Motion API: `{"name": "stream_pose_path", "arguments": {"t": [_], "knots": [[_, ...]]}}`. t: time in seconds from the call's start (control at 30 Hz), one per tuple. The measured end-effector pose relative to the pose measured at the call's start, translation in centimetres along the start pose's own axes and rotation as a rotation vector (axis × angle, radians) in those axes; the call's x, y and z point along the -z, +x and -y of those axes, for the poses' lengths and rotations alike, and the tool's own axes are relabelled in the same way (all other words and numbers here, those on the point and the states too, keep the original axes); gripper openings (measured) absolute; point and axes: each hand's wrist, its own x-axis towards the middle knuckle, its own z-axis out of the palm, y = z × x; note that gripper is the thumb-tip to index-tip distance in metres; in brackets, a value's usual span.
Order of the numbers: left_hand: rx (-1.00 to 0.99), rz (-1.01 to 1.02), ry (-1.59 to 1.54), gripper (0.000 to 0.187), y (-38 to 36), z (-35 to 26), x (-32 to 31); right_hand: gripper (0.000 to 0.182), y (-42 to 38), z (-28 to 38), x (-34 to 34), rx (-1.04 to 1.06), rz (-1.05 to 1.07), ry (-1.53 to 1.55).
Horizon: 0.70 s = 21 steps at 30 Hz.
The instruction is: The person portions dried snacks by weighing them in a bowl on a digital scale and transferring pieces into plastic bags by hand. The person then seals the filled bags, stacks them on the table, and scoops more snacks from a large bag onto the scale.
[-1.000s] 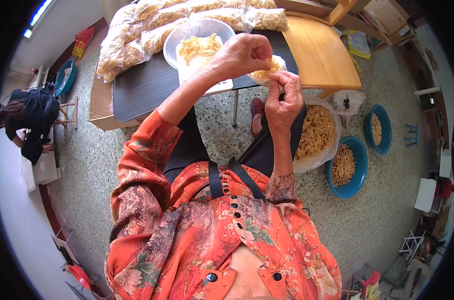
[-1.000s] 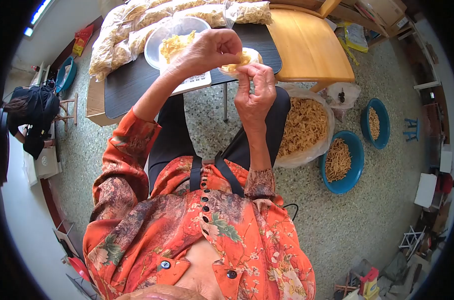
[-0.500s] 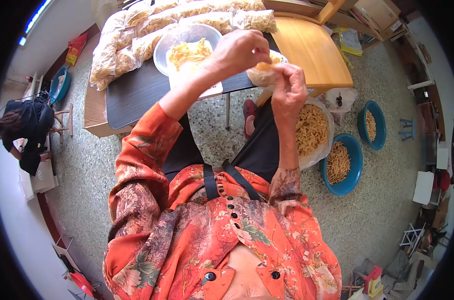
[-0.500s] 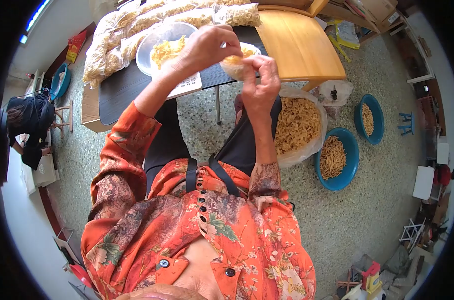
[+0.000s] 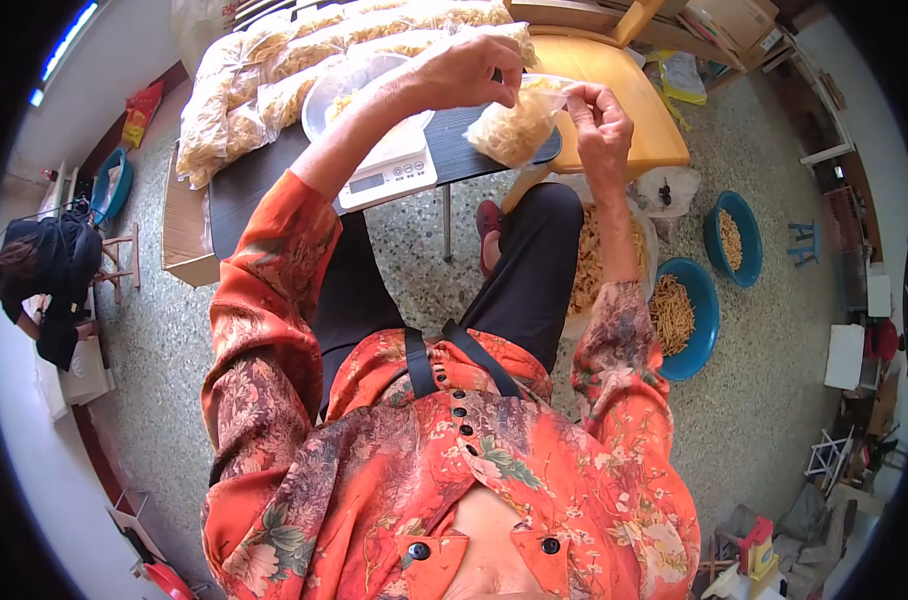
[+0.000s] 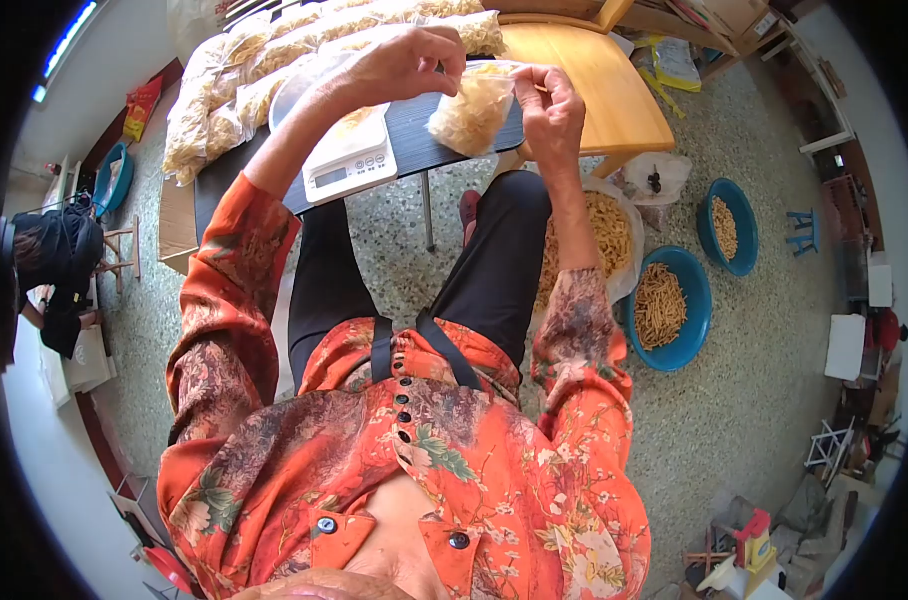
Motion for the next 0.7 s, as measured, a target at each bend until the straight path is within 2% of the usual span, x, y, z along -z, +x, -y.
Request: {"name": "stream_pose_path", "arguments": {"t": [0.1,0.23,0.27,0.33,0.37,0.43,0.47,0.53,0.57,0.63,0.7], "knots": [[0.11,0.117,0.082,0.017,0.5,-1.8,0.9,0.005,0.9,0.2,0.2,0.038,0.072,-0.076],[0.303,0.201,0.048,0.02,0.5,-2.9,1.2,0.006,1.4,1.1,0.2,0.251,0.126,-0.252],[0.303,0.203,0.047,0.02,0.2,-1.6,0.7,0.007,1.5,1.3,0.4,0.336,0.144,-0.303],[-0.023,0.003,0.022,0.025,-0.4,0.3,0.1,0.007,1.5,1.6,0.7,0.379,0.147,-0.342],[-0.023,0.004,0.022,0.025,-0.7,0.4,0.1,0.008,1.6,1.6,0.7,0.425,0.153,-0.38],[0.145,0.037,0.22,0.035,-1.2,-0.2,0.1,0.01,1.5,1.6,0.5,0.456,0.164,-0.413],[0.146,0.037,0.219,0.035,-1.3,-0.7,0.2,0.012,1.4,1.5,0.4,0.486,0.177,-0.447],[0.169,0.148,0.129,0.044,-1.5,-1.3,0.4,0.014,0.7,2.0,0.6,0.401,0.204,-0.425],[0.171,0.15,0.128,0.044,-1.7,-1.0,0.1,0.015,0.4,2.3,0.7,0.317,0.229,-0.405],[0.064,0.153,0.197,0.053,-2.1,-0.8,-0.5,0.015,0.0,2.1,0.6,0.286,0.275,-0.313],[0.101,0.175,0.191,0.053,-2.3,-0.6,-0.9,0.015,-0.3,1.9,0.6,0.258,0.32,-0.22]]}}
